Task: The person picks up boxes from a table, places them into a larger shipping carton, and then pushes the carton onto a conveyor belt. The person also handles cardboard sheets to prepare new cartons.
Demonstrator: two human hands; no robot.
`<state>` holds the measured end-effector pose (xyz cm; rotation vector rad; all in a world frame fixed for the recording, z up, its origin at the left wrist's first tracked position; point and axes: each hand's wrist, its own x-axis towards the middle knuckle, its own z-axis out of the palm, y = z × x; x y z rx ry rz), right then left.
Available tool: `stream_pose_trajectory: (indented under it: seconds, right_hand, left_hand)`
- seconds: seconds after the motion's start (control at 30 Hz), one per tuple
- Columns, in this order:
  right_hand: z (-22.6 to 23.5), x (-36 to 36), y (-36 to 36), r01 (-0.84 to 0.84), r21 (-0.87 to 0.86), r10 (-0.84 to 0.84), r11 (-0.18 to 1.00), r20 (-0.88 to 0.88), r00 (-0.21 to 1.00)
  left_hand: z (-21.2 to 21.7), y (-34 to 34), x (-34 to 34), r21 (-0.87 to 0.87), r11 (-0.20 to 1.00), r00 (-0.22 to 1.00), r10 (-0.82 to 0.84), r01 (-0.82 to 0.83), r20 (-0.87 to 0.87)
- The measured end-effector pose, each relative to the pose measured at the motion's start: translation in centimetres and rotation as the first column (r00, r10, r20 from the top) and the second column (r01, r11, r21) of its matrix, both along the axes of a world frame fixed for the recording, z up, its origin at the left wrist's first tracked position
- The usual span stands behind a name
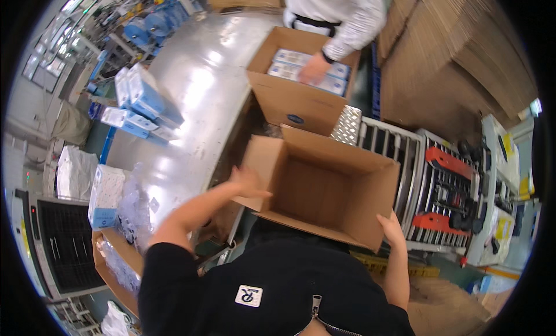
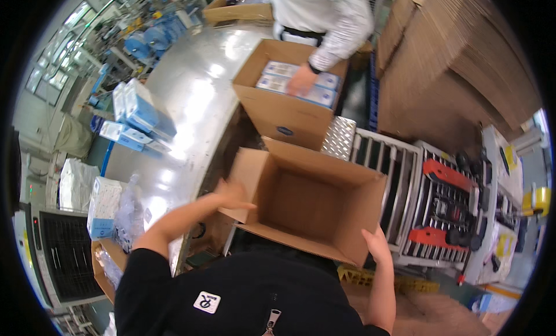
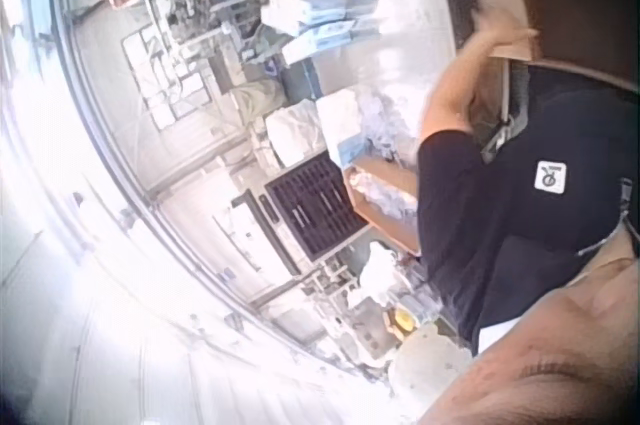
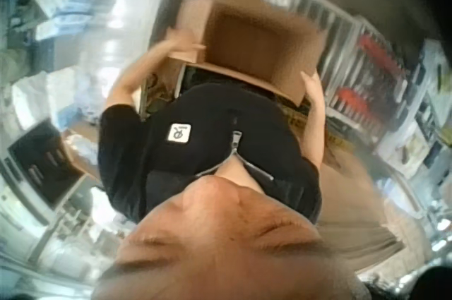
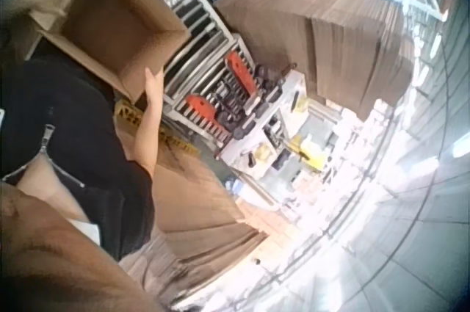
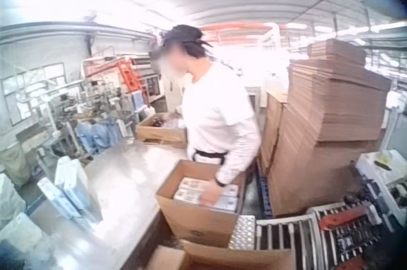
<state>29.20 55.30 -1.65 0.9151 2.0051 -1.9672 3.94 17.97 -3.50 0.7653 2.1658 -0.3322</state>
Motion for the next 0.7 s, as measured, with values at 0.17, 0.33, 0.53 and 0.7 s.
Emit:
stream_pose_trajectory:
  seconds: [0.17,0.33,0.53,0.7]
  right_hand:
    - [0.5,-3.8,-1.2,0.076,-0.069,-0.075,0.995,0.007,0.997]
    - [-2.3,-13.3,-9.9,-0.176,0.154,0.186,0.972,-0.051,0.981]
    - [2.7,-11.8,-9.5,0.053,-0.272,0.008,0.961,0.218,0.976]
    - [4.9,-19.5,-13.3,0.275,0.652,0.019,0.706,-0.407,0.913]
  left_hand:
    - [-13.4,-0.6,1.0,0.458,0.726,0.857,0.393,-0.512,0.334]
    - [-0.5,-11.0,-13.2,0.574,0.666,0.765,0.636,-0.476,-0.101]
    - [8.6,-33.9,-27.1,0.708,0.475,0.106,0.861,-0.522,-0.498]
    - [5.4,-29.3,-23.8,0.552,0.761,0.858,0.492,-0.341,-0.149]
